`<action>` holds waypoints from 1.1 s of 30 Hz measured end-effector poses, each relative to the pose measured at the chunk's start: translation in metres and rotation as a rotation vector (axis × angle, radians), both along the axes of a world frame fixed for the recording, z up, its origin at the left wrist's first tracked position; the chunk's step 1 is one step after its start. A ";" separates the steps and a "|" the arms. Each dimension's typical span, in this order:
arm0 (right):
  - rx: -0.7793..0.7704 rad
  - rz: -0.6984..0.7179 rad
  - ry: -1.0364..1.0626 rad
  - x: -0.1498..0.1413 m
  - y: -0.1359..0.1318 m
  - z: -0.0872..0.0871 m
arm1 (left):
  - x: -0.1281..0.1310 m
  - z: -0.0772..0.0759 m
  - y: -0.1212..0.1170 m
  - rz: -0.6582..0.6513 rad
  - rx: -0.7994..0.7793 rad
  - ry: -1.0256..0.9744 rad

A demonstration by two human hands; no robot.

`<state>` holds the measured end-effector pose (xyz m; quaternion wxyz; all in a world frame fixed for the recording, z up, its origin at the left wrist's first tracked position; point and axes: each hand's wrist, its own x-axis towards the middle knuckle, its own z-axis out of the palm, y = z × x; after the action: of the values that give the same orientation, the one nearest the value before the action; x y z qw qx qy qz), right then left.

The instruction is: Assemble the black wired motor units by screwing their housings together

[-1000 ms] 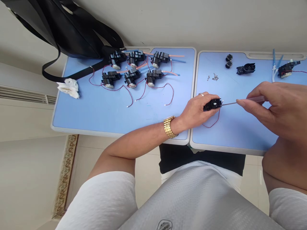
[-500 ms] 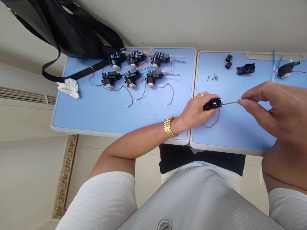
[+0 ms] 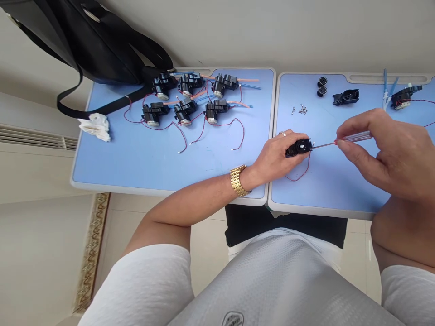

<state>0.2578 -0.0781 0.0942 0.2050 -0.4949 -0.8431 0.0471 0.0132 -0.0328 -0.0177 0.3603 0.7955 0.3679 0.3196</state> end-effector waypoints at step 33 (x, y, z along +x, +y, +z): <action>0.455 -0.001 -0.111 0.005 0.013 -0.017 | -0.001 -0.006 0.001 -0.017 -0.001 -0.038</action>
<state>0.2632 -0.0651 0.0768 0.2647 -0.4384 -0.8416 -0.1715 0.0126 -0.0318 -0.0233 0.3701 0.7922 0.3545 0.3314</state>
